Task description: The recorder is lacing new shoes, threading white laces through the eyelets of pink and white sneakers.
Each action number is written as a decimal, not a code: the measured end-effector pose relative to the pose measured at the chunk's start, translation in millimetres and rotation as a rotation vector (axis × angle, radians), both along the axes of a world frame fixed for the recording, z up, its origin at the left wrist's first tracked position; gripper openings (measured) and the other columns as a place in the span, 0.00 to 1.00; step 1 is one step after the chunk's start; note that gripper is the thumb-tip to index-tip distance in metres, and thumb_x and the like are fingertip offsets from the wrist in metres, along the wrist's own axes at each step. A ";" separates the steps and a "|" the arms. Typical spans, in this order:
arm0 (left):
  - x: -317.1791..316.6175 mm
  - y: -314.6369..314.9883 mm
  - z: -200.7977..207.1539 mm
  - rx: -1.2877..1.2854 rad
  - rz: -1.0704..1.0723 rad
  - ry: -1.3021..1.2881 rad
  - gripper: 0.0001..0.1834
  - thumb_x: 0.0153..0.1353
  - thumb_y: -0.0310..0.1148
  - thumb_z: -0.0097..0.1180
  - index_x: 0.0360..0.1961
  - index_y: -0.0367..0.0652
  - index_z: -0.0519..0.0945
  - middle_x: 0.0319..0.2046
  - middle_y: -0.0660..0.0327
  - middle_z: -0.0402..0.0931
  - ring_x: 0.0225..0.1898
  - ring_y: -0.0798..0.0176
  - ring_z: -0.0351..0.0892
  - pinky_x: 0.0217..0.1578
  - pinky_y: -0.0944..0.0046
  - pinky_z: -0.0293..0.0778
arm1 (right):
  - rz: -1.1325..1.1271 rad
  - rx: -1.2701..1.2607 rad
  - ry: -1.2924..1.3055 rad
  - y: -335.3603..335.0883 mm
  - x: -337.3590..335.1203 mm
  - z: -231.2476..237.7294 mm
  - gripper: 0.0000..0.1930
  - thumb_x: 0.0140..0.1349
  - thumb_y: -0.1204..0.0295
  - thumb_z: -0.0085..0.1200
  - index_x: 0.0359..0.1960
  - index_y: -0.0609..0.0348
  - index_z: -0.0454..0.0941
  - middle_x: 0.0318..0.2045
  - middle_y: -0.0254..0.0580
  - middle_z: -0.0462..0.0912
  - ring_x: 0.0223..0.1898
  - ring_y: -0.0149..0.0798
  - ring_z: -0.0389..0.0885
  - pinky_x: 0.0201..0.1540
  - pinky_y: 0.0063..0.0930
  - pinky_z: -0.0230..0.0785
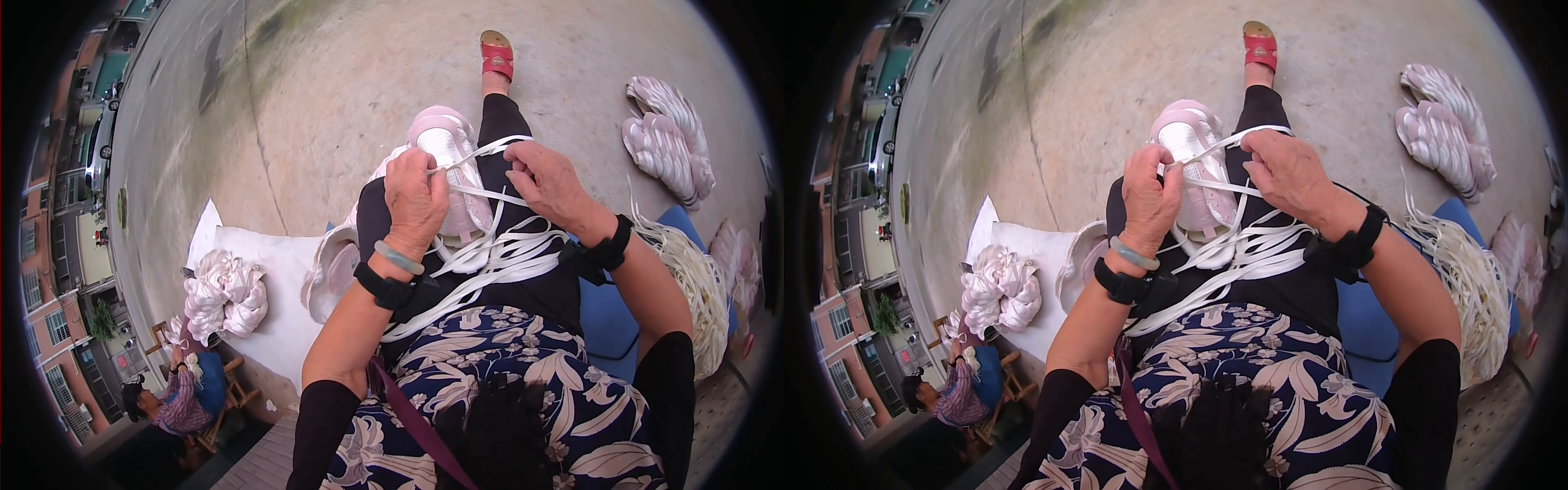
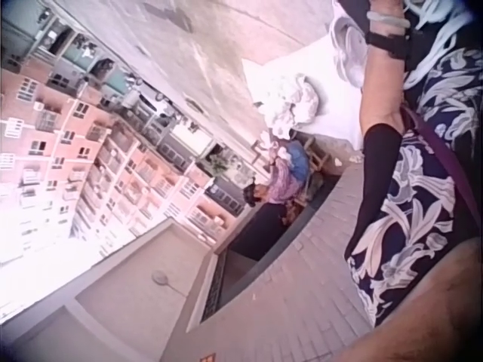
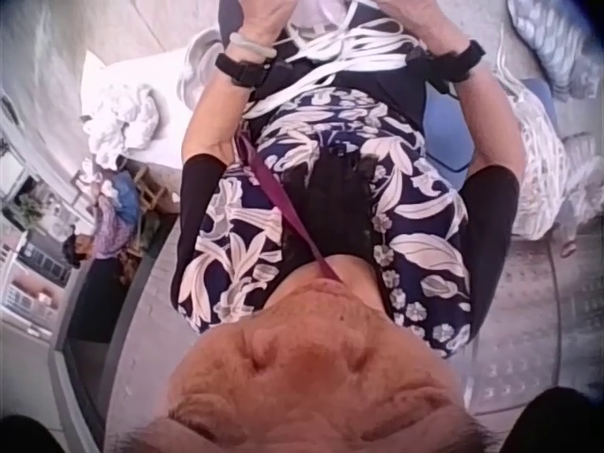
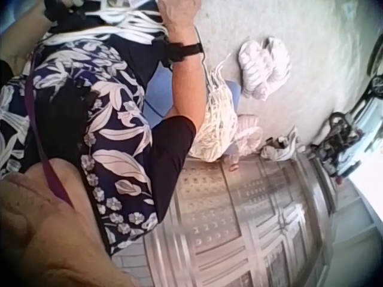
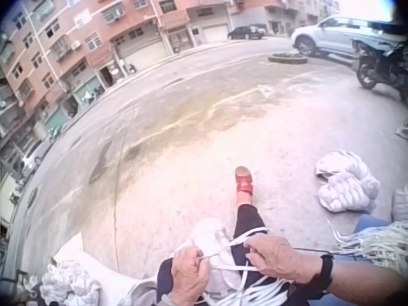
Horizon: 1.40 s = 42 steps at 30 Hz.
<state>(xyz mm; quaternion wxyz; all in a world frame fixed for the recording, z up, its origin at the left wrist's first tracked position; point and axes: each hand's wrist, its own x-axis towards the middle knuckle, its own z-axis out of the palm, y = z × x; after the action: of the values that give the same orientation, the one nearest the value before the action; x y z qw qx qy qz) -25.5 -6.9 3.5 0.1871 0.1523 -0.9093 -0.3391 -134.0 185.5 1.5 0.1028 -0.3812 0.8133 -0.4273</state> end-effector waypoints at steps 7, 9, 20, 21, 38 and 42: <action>-11.5 3.5 2.6 -0.252 -0.090 0.040 0.06 0.43 0.23 0.55 0.27 0.41 0.77 0.37 0.53 0.73 0.42 0.49 0.68 0.44 0.55 0.64 | 0.021 0.057 -0.016 -32.3 -37.0 -25.4 0.03 0.52 0.76 0.52 0.29 0.57 0.75 0.27 0.41 0.75 0.29 0.45 0.75 0.32 0.31 0.66; -10.6 4.9 2.0 -0.260 -0.109 0.044 0.05 0.43 0.24 0.55 0.25 0.42 0.78 0.38 0.53 0.73 0.43 0.48 0.68 0.44 0.55 0.64 | 0.059 0.026 0.055 -30.8 -35.1 -30.8 0.01 0.51 0.75 0.53 0.26 0.56 0.76 0.25 0.39 0.74 0.29 0.44 0.74 0.32 0.32 0.66; -4.0 18.7 -6.0 -0.170 -0.063 -0.056 0.02 0.41 0.27 0.57 0.19 0.40 0.78 0.46 0.49 0.71 0.48 0.46 0.66 0.47 0.51 0.60 | 0.128 0.506 0.233 -50.2 -39.2 -32.2 0.05 0.47 0.72 0.51 0.23 0.57 0.79 0.26 0.46 0.79 0.33 0.49 0.79 0.35 0.39 0.71; -2.5 18.7 -6.2 -0.171 -0.064 -0.049 0.02 0.41 0.27 0.57 0.19 0.40 0.78 0.46 0.49 0.71 0.48 0.46 0.66 0.47 0.51 0.60 | 0.126 0.506 0.231 -52.1 -40.6 -30.3 0.05 0.47 0.72 0.51 0.23 0.57 0.79 0.26 0.46 0.79 0.33 0.49 0.79 0.35 0.39 0.71; 7.3 15.5 -14.9 -0.008 -0.077 -0.109 0.09 0.47 0.25 0.55 0.32 0.40 0.79 0.57 0.45 0.62 0.58 0.44 0.61 0.57 0.54 0.57 | 0.184 0.157 0.072 -44.5 -12.0 -23.0 0.02 0.52 0.73 0.51 0.26 0.57 0.73 0.26 0.40 0.78 0.31 0.44 0.77 0.35 0.37 0.63; 9.4 14.6 -18.4 0.082 -0.092 -0.112 0.11 0.48 0.26 0.55 0.35 0.40 0.80 0.59 0.44 0.59 0.61 0.45 0.58 0.59 0.56 0.55 | 0.192 0.062 0.103 -49.2 -13.9 -30.4 0.03 0.52 0.73 0.51 0.27 0.57 0.74 0.26 0.41 0.78 0.32 0.44 0.78 0.33 0.37 0.65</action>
<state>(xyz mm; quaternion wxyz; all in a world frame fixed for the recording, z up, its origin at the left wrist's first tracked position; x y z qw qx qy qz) -16.2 7.8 -14.9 0.1139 0.1367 -0.9096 -0.3754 -147.9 136.3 -28.9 0.1134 -0.4755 0.7900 -0.3700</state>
